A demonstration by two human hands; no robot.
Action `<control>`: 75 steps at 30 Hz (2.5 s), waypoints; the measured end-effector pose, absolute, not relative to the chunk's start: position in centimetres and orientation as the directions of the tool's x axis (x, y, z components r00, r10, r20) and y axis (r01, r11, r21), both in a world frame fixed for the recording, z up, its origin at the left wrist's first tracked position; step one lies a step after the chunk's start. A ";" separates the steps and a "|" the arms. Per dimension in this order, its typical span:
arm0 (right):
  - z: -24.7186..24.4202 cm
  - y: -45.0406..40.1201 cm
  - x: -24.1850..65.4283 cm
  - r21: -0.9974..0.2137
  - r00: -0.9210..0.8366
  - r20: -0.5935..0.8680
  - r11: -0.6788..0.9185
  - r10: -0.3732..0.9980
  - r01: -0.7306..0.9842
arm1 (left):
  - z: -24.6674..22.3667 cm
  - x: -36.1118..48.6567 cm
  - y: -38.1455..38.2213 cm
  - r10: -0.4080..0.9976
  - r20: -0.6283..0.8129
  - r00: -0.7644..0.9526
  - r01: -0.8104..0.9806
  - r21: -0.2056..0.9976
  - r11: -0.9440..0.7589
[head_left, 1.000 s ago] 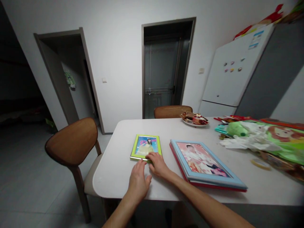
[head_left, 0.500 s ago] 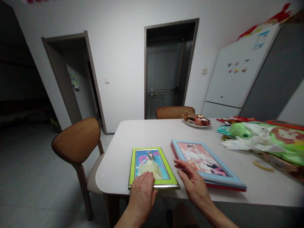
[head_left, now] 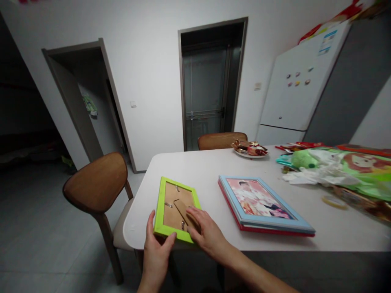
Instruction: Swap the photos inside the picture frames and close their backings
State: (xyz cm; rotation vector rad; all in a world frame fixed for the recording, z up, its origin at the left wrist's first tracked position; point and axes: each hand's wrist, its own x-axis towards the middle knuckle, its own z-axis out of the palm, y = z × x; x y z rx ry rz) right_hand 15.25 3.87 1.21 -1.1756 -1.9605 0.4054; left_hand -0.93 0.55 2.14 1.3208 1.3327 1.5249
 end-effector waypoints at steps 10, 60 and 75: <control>0.8 3.6 17.0 -0.435 -0.335 0.394 0.495 0.856 0.753 | -0.6 -2.3 0.0 0.964 0.264 -0.031 0.671 0.721 -0.175; 1.5 10.1 10.7 -0.229 -0.335 0.302 0.409 0.893 0.883 | 0.4 -2.1 0.4 0.900 0.325 0.292 0.707 0.560 -0.432; 1.5 12.6 12.0 -0.222 -0.327 0.263 0.386 0.908 0.895 | 0.6 -2.1 0.6 0.909 0.279 0.309 0.693 0.589 -0.416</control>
